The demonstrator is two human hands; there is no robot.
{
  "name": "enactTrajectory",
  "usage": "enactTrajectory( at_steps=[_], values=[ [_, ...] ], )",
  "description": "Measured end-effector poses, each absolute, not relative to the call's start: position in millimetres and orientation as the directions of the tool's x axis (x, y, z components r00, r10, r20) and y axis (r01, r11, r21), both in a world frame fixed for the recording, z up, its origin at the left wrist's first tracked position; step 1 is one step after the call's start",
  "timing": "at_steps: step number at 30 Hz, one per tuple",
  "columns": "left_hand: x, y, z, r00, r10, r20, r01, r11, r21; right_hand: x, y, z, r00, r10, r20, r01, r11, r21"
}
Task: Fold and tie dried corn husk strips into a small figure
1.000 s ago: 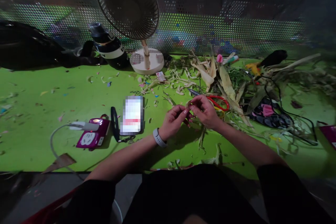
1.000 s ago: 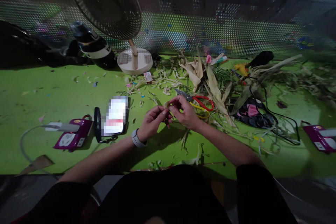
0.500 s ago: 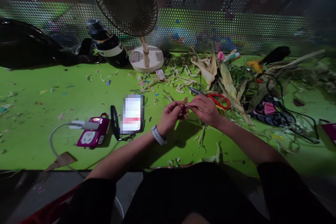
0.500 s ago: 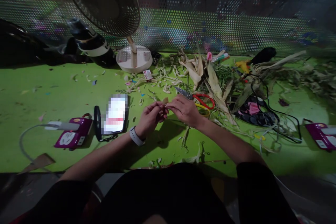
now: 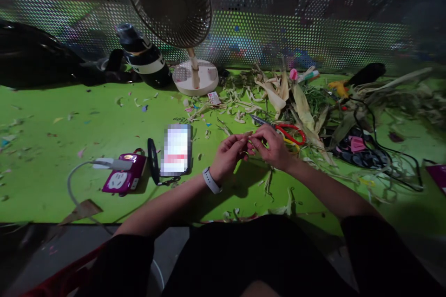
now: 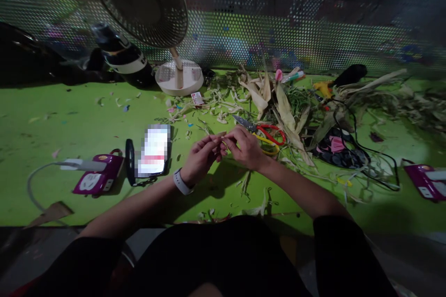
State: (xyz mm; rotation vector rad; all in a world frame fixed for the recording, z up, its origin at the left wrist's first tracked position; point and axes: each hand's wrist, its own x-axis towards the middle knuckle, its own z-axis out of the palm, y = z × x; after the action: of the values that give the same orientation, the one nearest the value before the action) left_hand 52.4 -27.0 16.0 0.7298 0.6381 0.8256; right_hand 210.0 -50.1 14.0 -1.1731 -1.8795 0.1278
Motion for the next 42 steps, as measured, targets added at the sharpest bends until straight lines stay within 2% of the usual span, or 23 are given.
enactTrajectory(
  at_steps=[5,7,9,12,15,19,24,27,30,36,42],
  values=[
    [52.5,-30.5,14.7,0.508,0.844,-0.174,-0.413,0.415,0.811,206.2,-53.5,12.6,-0.058,0.855,0.515,0.616,0.437,-0.656],
    [52.4,-30.5,14.0,0.505,0.848,-0.159,-0.414,0.399,0.818,206.6,-53.3,12.2,-0.060,0.867,0.496,0.607,0.426,-0.671],
    [52.2,-29.7,13.5,0.500,0.850,-0.168,-0.421,0.408,0.810,207.9,-52.0,11.2,-0.087,0.850,0.520,0.638,0.448,-0.626],
    [52.1,-27.5,13.5,0.505,0.840,-0.197,-0.440,0.448,0.778,210.8,-48.6,8.2,-0.141,0.784,0.605,0.702,0.510,-0.497],
    [52.2,-25.2,14.9,0.514,0.825,-0.234,-0.456,0.495,0.740,214.1,-45.6,6.0,-0.198,0.717,0.668,0.697,0.582,-0.418],
    [53.1,-24.7,19.4,0.513,0.804,-0.302,-0.464,0.555,0.690,216.7,-43.4,7.6,-0.235,0.669,0.705,0.679,0.632,-0.373],
    [53.3,-27.2,27.3,0.545,0.759,-0.355,-0.467,0.627,0.624,217.6,-42.5,9.9,-0.324,0.573,0.752,0.734,0.654,-0.183],
    [52.9,-28.6,28.0,0.552,0.754,-0.356,-0.457,0.631,0.627,217.0,-42.7,9.7,-0.349,0.545,0.762,0.738,0.661,-0.135],
    [53.1,-31.2,25.1,0.543,0.780,-0.312,-0.450,0.583,0.676,214.9,-44.2,8.6,-0.314,0.573,0.757,0.752,0.637,-0.169],
    [54.1,-38.0,19.1,0.554,0.796,-0.245,-0.411,0.517,0.751,211.6,-46.5,5.9,-0.168,0.721,0.672,0.727,0.552,-0.410],
    [53.4,-33.6,14.8,0.543,0.812,-0.213,-0.342,0.446,0.827,212.8,-46.3,8.8,-0.148,0.744,0.651,0.654,0.568,-0.500]
  ],
)
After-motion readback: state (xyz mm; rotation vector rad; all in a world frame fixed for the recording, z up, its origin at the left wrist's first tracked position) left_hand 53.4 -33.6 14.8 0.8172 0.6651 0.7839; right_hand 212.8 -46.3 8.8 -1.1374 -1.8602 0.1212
